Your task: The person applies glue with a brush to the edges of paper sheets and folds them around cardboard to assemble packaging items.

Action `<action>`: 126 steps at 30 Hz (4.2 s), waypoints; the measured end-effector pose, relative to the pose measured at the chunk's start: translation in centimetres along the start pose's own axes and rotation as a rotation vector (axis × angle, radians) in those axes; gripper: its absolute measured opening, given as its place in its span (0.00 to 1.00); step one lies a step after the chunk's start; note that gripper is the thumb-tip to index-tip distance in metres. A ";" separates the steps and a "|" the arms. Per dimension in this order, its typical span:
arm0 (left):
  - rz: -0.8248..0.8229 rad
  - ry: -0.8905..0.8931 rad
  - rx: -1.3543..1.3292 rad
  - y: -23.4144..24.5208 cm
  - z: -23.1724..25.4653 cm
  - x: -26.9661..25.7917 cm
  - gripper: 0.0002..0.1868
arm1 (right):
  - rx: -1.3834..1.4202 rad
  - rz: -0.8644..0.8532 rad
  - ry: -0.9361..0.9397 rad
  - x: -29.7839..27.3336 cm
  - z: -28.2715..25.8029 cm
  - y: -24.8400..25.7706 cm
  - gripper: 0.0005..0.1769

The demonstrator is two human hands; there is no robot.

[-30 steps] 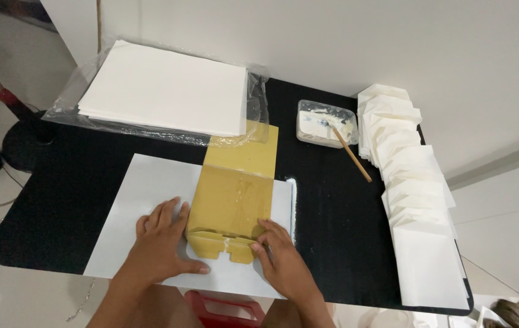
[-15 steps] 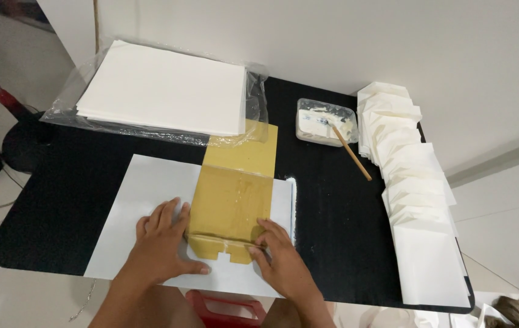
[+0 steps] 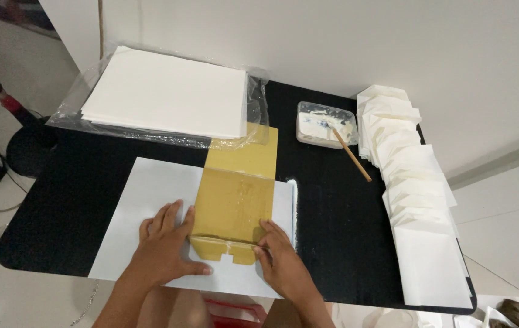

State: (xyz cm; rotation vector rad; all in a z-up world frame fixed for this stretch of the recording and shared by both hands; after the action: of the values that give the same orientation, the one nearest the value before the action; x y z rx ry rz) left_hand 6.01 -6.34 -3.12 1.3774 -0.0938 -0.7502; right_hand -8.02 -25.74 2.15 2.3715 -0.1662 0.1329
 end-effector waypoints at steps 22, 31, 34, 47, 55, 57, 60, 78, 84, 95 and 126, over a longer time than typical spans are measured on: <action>0.151 -0.093 -0.178 1.1 -0.2 -0.7 0.39 | 0.049 -0.144 -0.256 -0.4 -0.1 -0.2 0.17; 0.062 0.131 -0.021 1.9 -7.5 -3.9 0.92 | -0.013 -0.218 -0.417 -0.7 0.8 -0.7 0.19; -0.049 0.127 0.071 -0.1 -8.9 -4.7 1.00 | -0.034 -0.135 -0.215 -0.4 1.2 -0.8 0.19; 0.131 -0.471 -1.202 7.0 0.4 -6.1 0.53 | 0.008 -0.204 -0.546 -0.2 -1.4 0.2 0.19; 0.007 -0.019 -0.602 0.8 3.2 -0.7 0.42 | 0.009 -0.141 -0.311 -0.3 -0.1 -0.2 0.19; -0.064 -0.073 -0.692 0.7 4.8 -1.1 0.41 | -0.009 -0.202 -0.377 -0.5 -0.1 -0.3 0.30; -0.097 -0.051 -0.742 1.7 5.7 -1.2 0.42 | 0.037 -0.185 -0.257 -0.4 -0.6 -0.4 0.38; -0.044 -0.314 0.084 1.4 7.8 4.6 0.52 | 0.028 -0.096 -0.193 -0.1 -0.7 0.9 0.28; 0.221 -0.443 0.130 0.3 7.7 5.5 0.52 | -0.002 -0.191 -0.390 0.2 -0.7 1.0 0.36; 0.320 -0.442 0.111 0.6 8.0 5.2 0.51 | -0.085 -0.291 -0.567 0.3 -1.8 1.5 0.42; 0.395 -0.323 0.238 0.8 6.5 -1.7 0.49 | -0.312 -0.400 -0.323 7.7 -2.9 3.2 0.45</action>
State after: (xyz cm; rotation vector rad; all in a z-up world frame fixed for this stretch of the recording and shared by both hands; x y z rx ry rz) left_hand 1.89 -10.90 -0.34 1.3918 -0.7082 -0.6337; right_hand -1.11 -26.60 7.51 2.0526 0.1294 -0.4376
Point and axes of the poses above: each hand's wrist, its own x-axis towards the middle knuckle, its own y-axis out of the back of the hand, z = x × y, the point moved 9 cm from there along x, towards the middle knuckle, and after that the axes turned 9 degrees about y, right-handed, at the moved point
